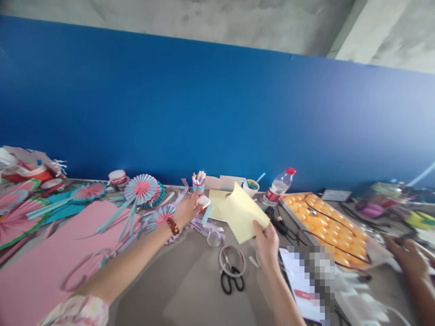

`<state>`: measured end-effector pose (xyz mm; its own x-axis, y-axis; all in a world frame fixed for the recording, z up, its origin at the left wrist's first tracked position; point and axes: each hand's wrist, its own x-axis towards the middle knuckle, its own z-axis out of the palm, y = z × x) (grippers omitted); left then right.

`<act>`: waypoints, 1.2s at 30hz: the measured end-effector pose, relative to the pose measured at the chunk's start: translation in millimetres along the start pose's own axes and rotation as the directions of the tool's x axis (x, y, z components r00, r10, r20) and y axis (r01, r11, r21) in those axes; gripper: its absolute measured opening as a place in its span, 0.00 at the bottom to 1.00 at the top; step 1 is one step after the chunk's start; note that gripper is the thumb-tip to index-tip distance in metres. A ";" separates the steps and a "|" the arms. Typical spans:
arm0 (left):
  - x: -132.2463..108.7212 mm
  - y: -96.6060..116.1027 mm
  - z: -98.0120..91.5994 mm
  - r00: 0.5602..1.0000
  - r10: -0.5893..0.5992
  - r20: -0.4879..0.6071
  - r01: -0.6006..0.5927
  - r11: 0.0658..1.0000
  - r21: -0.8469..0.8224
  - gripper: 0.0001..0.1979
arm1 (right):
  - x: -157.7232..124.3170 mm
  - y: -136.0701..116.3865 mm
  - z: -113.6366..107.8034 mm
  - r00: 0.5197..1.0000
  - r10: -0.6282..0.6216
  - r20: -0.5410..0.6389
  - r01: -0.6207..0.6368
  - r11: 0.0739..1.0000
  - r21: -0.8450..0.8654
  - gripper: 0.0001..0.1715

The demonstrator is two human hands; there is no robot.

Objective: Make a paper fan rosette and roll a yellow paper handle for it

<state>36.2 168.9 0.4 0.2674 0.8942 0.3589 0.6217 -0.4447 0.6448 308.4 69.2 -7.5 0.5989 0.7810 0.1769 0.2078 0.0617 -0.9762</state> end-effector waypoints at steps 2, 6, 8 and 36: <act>-4.3 5.4 -10.6 0.994 0.109 0.018 -0.110 0.992 0.059 0.28 | -4.2 -2.8 -9.9 0.997 0.056 -0.047 -0.053 0.996 0.066 0.31; -29.5 31.6 -31.9 0.911 0.378 0.164 -0.393 0.916 0.073 0.34 | -38.3 -15.5 -4.0 0.987 0.159 0.027 -0.161 0.973 0.165 0.27; -50.9 46.1 -40.0 0.737 0.605 0.300 -0.647 0.760 0.058 0.35 | -66.0 -22.0 12.0 0.957 0.241 0.160 -0.277 0.922 0.270 0.28; -251.3 -1.3 -88.1 0.974 -0.030 0.224 0.036 0.999 -0.026 0.10 | -172.3 -19.6 -7.2 0.423 -0.205 0.883 0.588 0.803 -0.095 0.17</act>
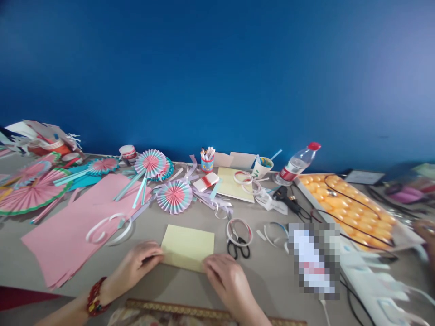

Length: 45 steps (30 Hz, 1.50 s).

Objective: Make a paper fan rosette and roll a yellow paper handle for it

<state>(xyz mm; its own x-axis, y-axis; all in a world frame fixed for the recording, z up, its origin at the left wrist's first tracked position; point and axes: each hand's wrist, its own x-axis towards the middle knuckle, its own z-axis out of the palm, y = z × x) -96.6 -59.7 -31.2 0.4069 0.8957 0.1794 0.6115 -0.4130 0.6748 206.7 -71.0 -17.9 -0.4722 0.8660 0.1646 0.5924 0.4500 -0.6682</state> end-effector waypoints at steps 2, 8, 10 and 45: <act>1.2 -1.3 5.1 0.996 -0.062 -0.065 0.066 0.997 0.048 0.10 | 4.6 3.7 6.9 0.996 0.062 -0.068 -0.068 0.995 -0.075 0.21; 19.4 -6.3 13.6 0.986 -0.094 -0.136 0.124 0.965 0.230 0.12 | 26.6 9.1 22.1 0.968 0.070 -0.241 -0.159 0.913 -0.375 0.24; 22.2 -9.1 15.9 0.983 -0.083 -0.167 0.127 0.953 0.277 0.10 | 31.2 10.4 24.6 0.965 0.065 -0.252 -0.175 0.880 -0.442 0.23; 2.5 18.0 22.7 0.940 0.116 0.322 -0.232 0.907 0.351 0.38 | 42.4 10.6 28.3 0.958 0.018 -0.286 -0.172 0.834 -0.524 0.21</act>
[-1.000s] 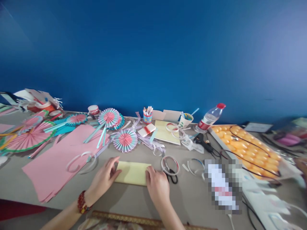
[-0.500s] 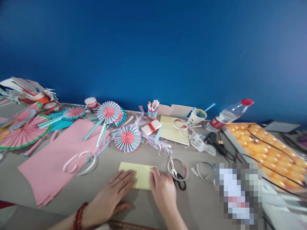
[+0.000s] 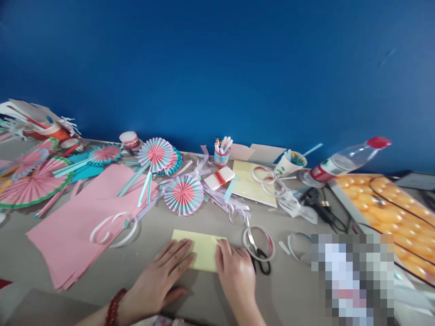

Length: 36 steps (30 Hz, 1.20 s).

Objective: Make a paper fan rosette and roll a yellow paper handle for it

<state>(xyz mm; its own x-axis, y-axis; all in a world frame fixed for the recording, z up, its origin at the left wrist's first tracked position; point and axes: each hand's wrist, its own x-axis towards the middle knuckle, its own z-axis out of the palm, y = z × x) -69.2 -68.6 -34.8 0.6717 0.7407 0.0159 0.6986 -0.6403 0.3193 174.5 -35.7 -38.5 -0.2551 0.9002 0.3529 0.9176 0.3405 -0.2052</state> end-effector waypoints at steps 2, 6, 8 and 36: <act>0.1 0.0 0.4 1.000 -0.004 0.007 0.004 1.000 0.005 0.37 | -0.2 0.1 1.1 1.000 -0.001 -0.009 0.001 1.000 -0.008 0.20; 0.7 0.7 0.1 1.000 -0.016 0.009 0.016 1.000 0.026 0.37 | -0.5 0.4 2.8 0.999 -0.005 -0.034 0.005 1.000 -0.012 0.20; 0.9 1.2 -0.1 1.000 -0.019 0.002 0.019 0.999 0.031 0.36 | -0.2 0.3 3.1 0.999 -0.009 -0.043 0.008 1.000 -0.017 0.20; 0.5 0.0 3.3 1.000 -0.022 -0.014 0.024 0.990 0.137 0.35 | -0.1 -1.4 4.1 0.999 -0.013 -0.045 0.010 0.997 -0.070 0.18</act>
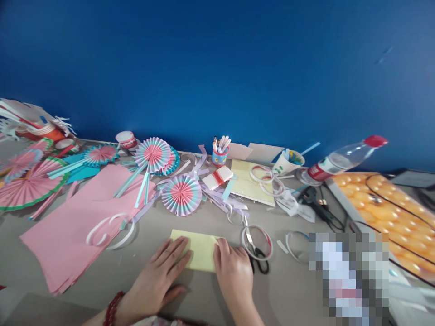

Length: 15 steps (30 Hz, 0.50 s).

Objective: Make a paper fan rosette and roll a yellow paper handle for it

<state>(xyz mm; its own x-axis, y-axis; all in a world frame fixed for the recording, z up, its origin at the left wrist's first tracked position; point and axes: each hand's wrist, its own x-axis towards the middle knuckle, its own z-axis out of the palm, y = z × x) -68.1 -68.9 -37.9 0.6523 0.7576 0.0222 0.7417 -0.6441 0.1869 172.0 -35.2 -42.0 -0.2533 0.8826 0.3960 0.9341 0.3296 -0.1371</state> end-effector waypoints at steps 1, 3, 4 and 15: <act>-0.3 -0.2 1.1 1.000 0.003 -0.005 -0.003 1.000 0.009 0.35 | -0.6 -0.1 0.0 1.000 0.003 -0.009 -0.003 1.000 -0.009 0.17; -0.9 -0.4 2.8 1.000 0.003 -0.020 -0.002 1.000 0.026 0.34 | -1.9 -0.1 -0.2 0.999 0.014 -0.031 -0.015 1.000 -0.012 0.17; -1.2 -0.5 3.3 1.000 0.003 -0.028 -0.002 0.999 0.035 0.34 | -2.6 0.0 -0.4 0.999 0.025 -0.041 -0.025 1.000 0.000 0.16; -1.7 -1.5 2.7 0.995 0.027 -0.092 -0.021 0.998 0.062 0.35 | -8.7 0.4 -6.7 0.992 0.124 0.015 -0.125 0.979 0.163 0.13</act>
<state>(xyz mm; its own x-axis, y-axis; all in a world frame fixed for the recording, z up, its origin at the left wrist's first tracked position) -69.9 -69.5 -40.9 0.6550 0.7465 0.1174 0.7359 -0.6654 0.1254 176.3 -44.9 -39.5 -0.1392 0.9217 0.3621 0.9049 0.2669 -0.3314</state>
